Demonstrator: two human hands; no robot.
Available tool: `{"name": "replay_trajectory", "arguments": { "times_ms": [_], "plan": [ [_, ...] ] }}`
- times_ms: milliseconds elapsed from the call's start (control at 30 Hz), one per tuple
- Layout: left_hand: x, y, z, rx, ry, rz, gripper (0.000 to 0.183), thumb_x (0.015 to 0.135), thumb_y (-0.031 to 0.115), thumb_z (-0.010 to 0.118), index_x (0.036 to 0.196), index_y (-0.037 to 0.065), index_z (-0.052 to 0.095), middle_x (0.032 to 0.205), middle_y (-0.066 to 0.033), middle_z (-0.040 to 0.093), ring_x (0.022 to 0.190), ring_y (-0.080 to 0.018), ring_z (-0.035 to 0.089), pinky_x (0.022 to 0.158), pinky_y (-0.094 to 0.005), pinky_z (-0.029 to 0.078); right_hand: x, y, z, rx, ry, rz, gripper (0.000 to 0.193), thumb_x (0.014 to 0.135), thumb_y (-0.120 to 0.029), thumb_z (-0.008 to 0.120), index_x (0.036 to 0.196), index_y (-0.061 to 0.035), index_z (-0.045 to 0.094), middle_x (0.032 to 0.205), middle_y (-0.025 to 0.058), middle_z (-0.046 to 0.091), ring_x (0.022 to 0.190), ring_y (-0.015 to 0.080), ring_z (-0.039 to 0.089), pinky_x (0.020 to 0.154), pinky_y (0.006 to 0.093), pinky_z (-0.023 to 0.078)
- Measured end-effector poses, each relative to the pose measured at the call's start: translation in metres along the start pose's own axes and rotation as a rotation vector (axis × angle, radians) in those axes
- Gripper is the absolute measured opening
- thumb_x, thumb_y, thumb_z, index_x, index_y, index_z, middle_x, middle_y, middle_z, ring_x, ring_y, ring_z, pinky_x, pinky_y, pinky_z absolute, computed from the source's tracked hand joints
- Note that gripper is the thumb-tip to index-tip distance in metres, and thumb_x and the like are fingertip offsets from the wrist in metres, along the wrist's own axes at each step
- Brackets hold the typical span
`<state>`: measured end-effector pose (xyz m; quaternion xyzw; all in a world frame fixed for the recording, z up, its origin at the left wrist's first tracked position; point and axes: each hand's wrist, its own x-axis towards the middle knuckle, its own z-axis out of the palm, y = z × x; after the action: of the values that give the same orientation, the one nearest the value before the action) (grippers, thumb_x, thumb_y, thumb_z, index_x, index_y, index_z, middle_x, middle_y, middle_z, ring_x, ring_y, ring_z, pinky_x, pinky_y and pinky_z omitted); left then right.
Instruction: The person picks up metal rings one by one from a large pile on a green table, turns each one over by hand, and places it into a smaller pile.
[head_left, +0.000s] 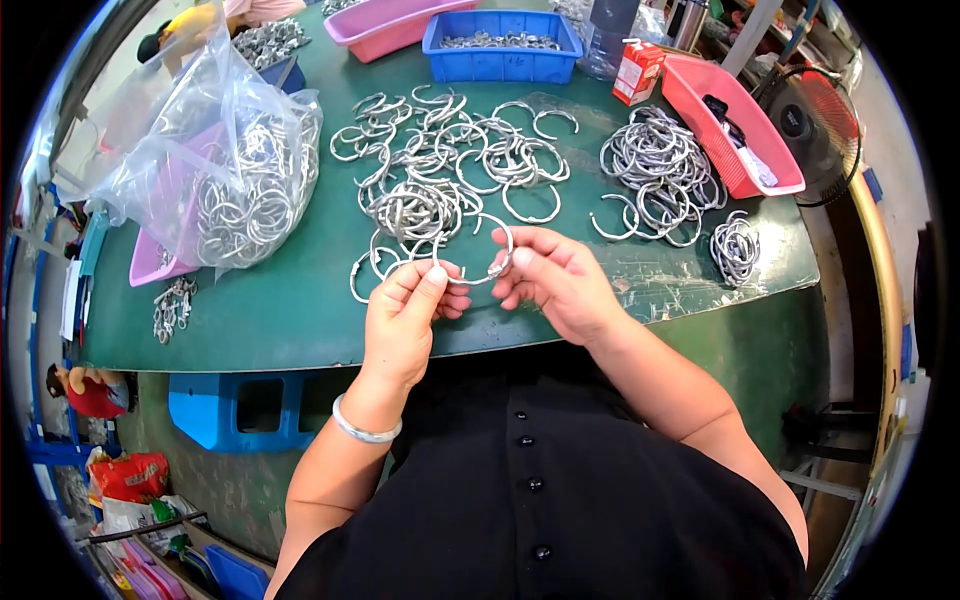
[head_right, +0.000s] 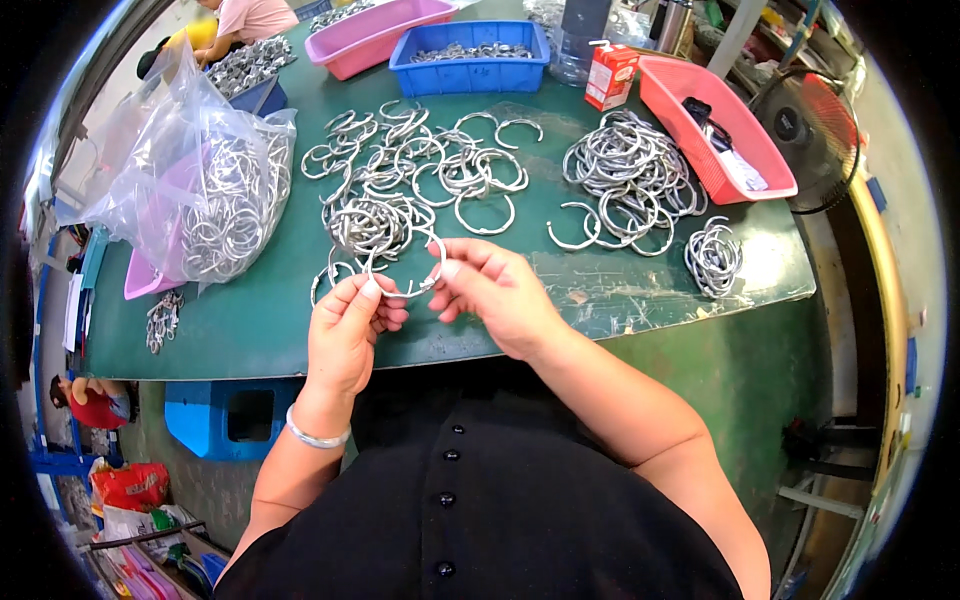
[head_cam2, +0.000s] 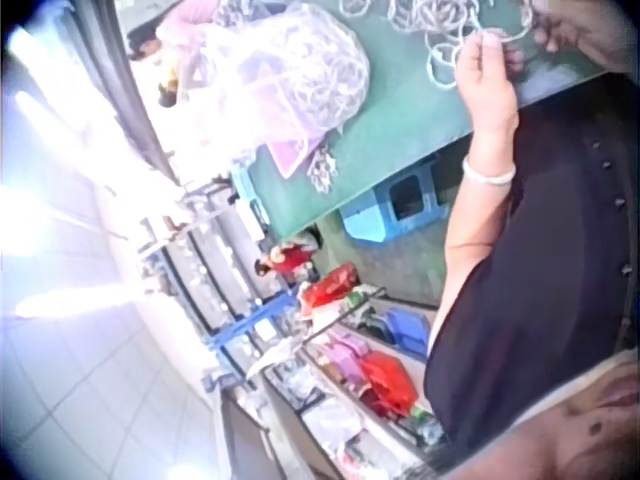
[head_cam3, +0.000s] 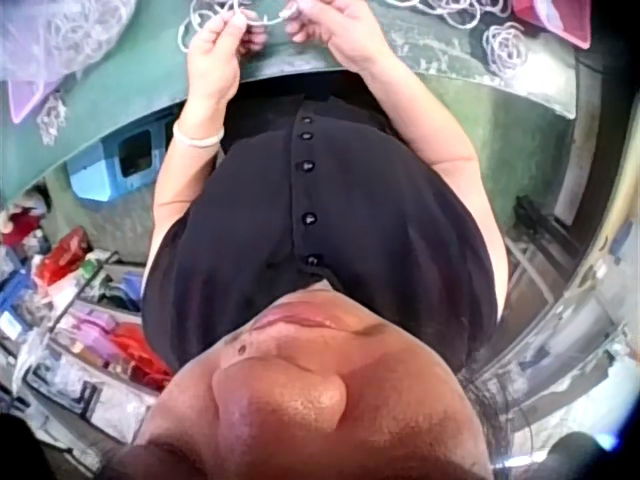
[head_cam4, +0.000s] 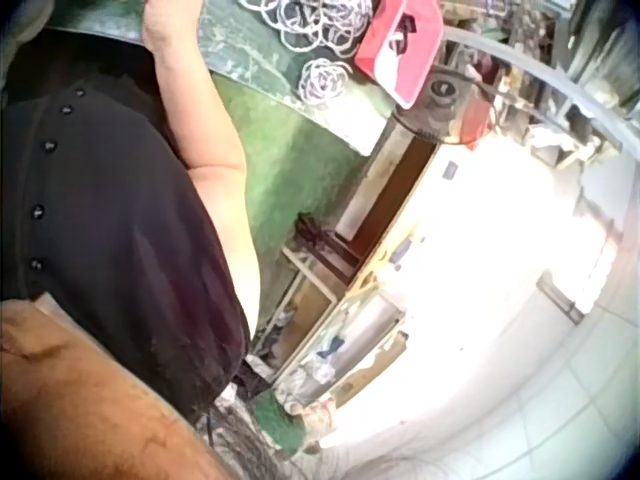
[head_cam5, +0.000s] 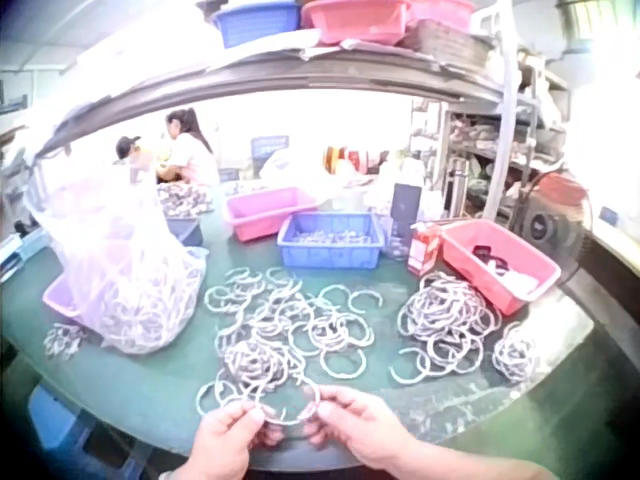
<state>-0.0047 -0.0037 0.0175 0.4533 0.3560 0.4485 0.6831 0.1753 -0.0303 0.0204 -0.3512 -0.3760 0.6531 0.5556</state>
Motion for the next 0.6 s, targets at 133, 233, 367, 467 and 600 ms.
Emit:
{"name": "replay_trajectory", "arguments": {
  "times_ms": [133, 233, 367, 467, 600],
  "plan": [
    [-0.007, 0.006, -0.001, -0.045, -0.036, -0.099, 0.018, 0.088, 0.015, 0.046, 0.091, 0.001, 0.056, 0.076, -0.007, 0.06, 0.064, -0.0132, 0.056, 0.061, -0.0239, 0.045, -0.001, -0.001, -0.006, 0.037, 0.027, 0.015, 0.021, 0.087, -0.013, 0.047, 0.1, 0.0015, 0.054, 0.078, 0.0058, 0.058, 0.064, 0.0125, 0.056, 0.056, 0.0234, 0.047],
    [-0.011, 0.004, -0.002, -0.05, -0.031, -0.095, 0.02, 0.088, 0.015, 0.045, 0.095, 0.0, 0.056, 0.077, -0.0076, 0.06, 0.065, -0.0138, 0.057, 0.062, -0.0247, 0.045, -0.002, -0.001, -0.006, -0.006, 0.042, 0.029, 0.019, 0.087, -0.013, 0.048, 0.097, 0.0011, 0.056, 0.076, 0.0055, 0.059, 0.061, 0.0114, 0.056, 0.054, 0.0226, 0.046],
    [-0.012, 0.003, -0.004, -0.064, -0.044, -0.086, 0.022, 0.088, 0.015, 0.044, 0.1, -0.001, 0.055, 0.078, -0.0076, 0.06, 0.067, -0.0144, 0.057, 0.063, -0.0254, 0.046, -0.004, 0.0, -0.006, -0.014, 0.054, 0.042, 0.019, 0.086, -0.013, 0.049, 0.096, 0.0011, 0.056, 0.076, 0.0054, 0.059, 0.06, 0.0107, 0.056, 0.053, 0.0219, 0.046],
    [-0.012, 0.002, -0.005, -0.068, -0.042, -0.089, 0.023, 0.088, 0.015, 0.044, 0.101, -0.001, 0.054, 0.078, -0.0075, 0.059, 0.068, -0.0145, 0.057, 0.064, -0.0256, 0.046, -0.004, 0.0, -0.006, -0.019, 0.056, 0.05, 0.018, 0.086, -0.013, 0.049, 0.096, 0.001, 0.056, 0.076, 0.0056, 0.059, 0.06, 0.0105, 0.056, 0.052, 0.0216, 0.046],
    [-0.012, 0.001, -0.005, -0.089, -0.041, -0.092, 0.023, 0.088, 0.015, 0.045, 0.102, -0.001, 0.054, 0.078, -0.0072, 0.059, 0.068, -0.0142, 0.056, 0.064, -0.0256, 0.046, -0.004, 0.002, -0.008, -0.008, 0.059, 0.076, 0.018, 0.086, -0.013, 0.049, 0.096, 0.0009, 0.056, 0.075, 0.0061, 0.06, 0.059, 0.0102, 0.056, 0.051, 0.0213, 0.046]
  ]
}}
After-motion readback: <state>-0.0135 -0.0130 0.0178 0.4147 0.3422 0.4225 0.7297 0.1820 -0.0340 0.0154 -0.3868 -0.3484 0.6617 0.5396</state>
